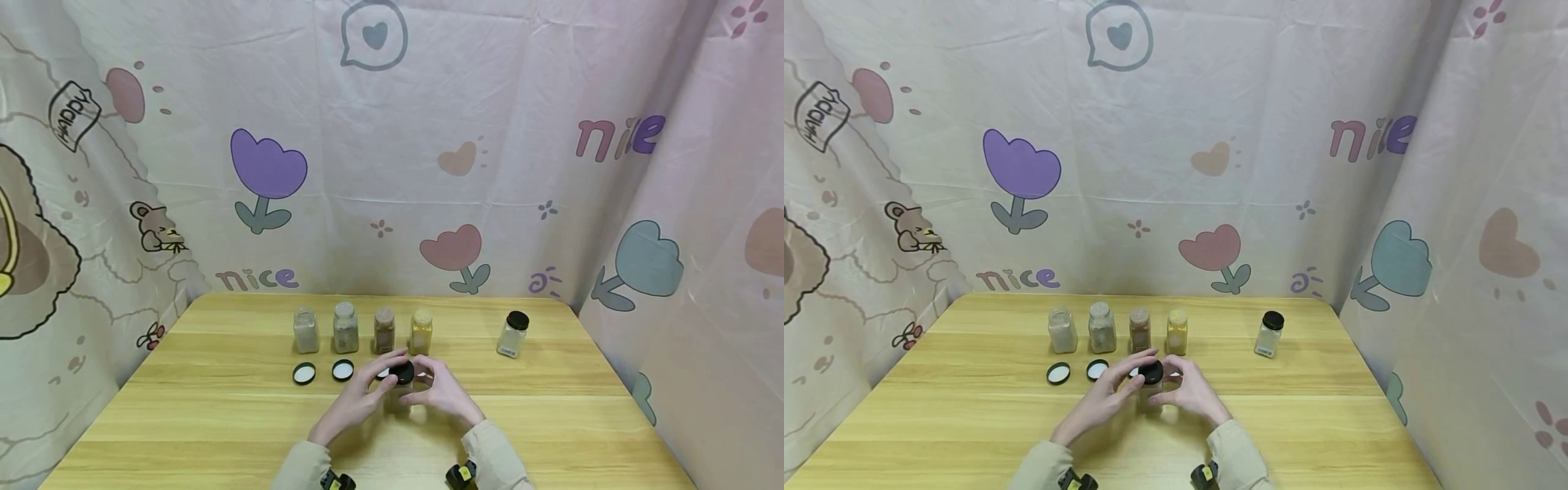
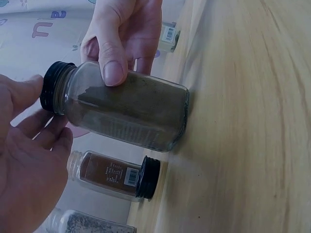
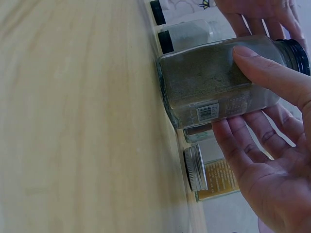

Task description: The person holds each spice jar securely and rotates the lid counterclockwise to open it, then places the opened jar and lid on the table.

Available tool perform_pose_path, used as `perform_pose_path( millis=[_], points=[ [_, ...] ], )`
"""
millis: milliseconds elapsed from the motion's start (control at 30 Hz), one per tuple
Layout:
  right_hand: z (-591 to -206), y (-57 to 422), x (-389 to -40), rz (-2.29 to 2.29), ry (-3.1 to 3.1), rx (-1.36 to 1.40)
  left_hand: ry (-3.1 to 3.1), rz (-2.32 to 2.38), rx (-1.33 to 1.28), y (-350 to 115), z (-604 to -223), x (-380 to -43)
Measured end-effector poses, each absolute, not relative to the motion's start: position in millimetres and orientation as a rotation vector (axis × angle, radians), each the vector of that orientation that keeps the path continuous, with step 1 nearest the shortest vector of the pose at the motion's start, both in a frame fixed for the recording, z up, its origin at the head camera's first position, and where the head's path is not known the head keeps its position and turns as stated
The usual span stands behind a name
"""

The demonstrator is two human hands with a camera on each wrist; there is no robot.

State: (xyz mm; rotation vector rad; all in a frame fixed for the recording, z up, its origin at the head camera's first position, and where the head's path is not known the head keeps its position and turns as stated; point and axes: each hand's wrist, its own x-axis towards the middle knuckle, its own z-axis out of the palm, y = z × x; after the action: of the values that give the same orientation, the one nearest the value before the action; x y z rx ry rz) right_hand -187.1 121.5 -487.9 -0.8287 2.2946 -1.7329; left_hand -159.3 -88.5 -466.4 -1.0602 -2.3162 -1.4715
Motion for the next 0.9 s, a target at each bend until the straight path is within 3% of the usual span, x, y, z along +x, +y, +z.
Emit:
perform_pose_path(
  millis=[533,900],
  points=[
    [-487.9,121.3,-187.8,-1.742,2.284,-0.837,-2.336,-1.473,-0.901,-83.6,-467.3,-157.4],
    [-487.6,121.3,-187.0,-1.728,2.299,-0.826,-2.314,-1.491,-1.053,-86.2,-465.4,-158.4]
  ],
)
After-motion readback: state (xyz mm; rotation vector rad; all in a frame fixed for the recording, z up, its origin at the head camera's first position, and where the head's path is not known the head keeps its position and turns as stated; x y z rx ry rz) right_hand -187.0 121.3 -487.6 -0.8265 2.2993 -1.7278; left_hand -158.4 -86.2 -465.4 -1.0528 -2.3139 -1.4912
